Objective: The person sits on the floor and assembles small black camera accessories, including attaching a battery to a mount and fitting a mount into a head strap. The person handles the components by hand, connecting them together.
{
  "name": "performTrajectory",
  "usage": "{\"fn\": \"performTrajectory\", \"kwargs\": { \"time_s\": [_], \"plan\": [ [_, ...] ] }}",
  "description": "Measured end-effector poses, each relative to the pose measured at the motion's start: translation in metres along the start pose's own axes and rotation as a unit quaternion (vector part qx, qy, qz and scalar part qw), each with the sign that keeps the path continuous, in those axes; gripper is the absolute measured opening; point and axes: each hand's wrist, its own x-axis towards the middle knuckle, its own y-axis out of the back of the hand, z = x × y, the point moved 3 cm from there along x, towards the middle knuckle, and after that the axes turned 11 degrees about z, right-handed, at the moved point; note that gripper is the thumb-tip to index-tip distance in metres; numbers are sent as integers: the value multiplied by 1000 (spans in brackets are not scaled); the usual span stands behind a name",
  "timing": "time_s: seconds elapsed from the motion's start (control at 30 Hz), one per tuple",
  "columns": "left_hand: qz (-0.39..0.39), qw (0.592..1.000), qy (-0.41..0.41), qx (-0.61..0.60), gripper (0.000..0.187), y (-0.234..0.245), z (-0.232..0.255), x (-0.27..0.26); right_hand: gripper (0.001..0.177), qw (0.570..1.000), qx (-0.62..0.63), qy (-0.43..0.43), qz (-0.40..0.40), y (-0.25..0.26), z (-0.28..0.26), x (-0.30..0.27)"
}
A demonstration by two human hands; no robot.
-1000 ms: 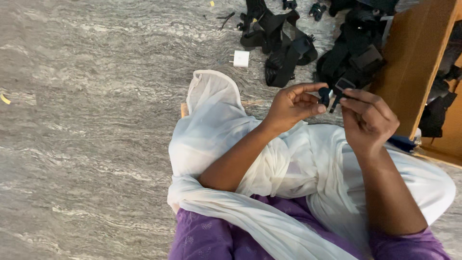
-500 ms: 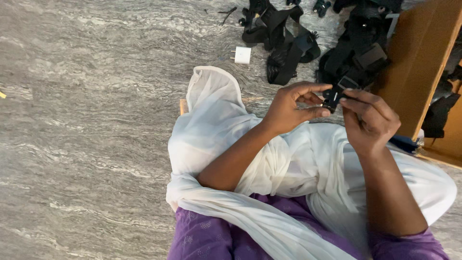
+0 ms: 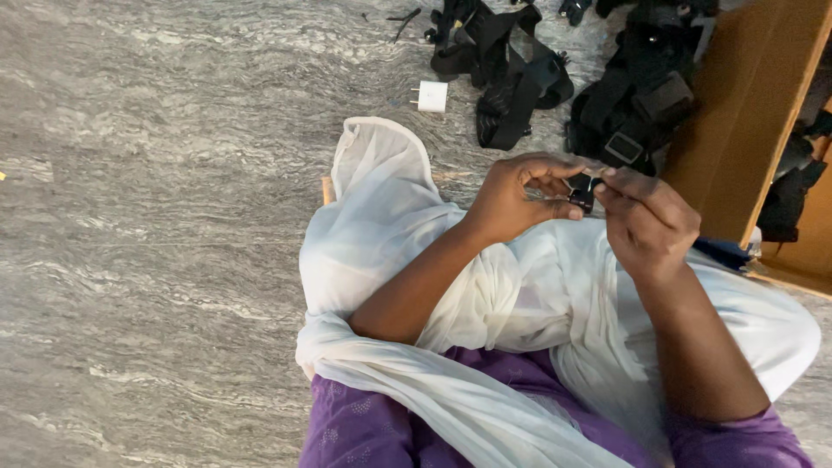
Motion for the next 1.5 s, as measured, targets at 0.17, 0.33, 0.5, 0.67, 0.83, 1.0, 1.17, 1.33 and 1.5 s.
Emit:
{"fn": "performTrajectory", "kwargs": {
  "time_s": [0.17, 0.33, 0.5, 0.67, 0.83, 1.0, 1.17, 1.33, 1.5],
  "plan": [
    [1, 999, -3, -51, 50, -3, -7, -4, 15, 1000, 11, -9, -7, -1, -2, 6],
    [15, 997, 38, -73, 52, -8, -14, 1, 25, 985, 71, -153, -42, 1, 2, 8],
    [36, 996, 36, -78, 54, -5, -11, 3, 45, 842, 324, -430, -10, -5, 18, -7],
    [61, 997, -40, 33, 56, -6, 4, 2, 27, 757, 371, -538, 0, -12, 36, -25],
    [66, 988, -67, 119, 56, -7, 17, -2, 22, 754, 380, -535, 9, -20, 42, -38],
    [59, 983, -77, 156, 55, -4, 22, -1, 19, 747, 408, -524, 15, -24, 47, -42],
    [51, 986, -69, 144, 53, 1, 21, 0, 20, 752, 392, -530, 9, -24, 48, -46],
    [60, 978, -80, 181, 49, 1, 16, 0, 18, 752, 389, -532, 22, -28, 50, -53],
    [71, 955, -130, 258, 41, 0, 11, 1, 17, 769, 357, -529, 22, -35, 57, -63]
  ]
}}
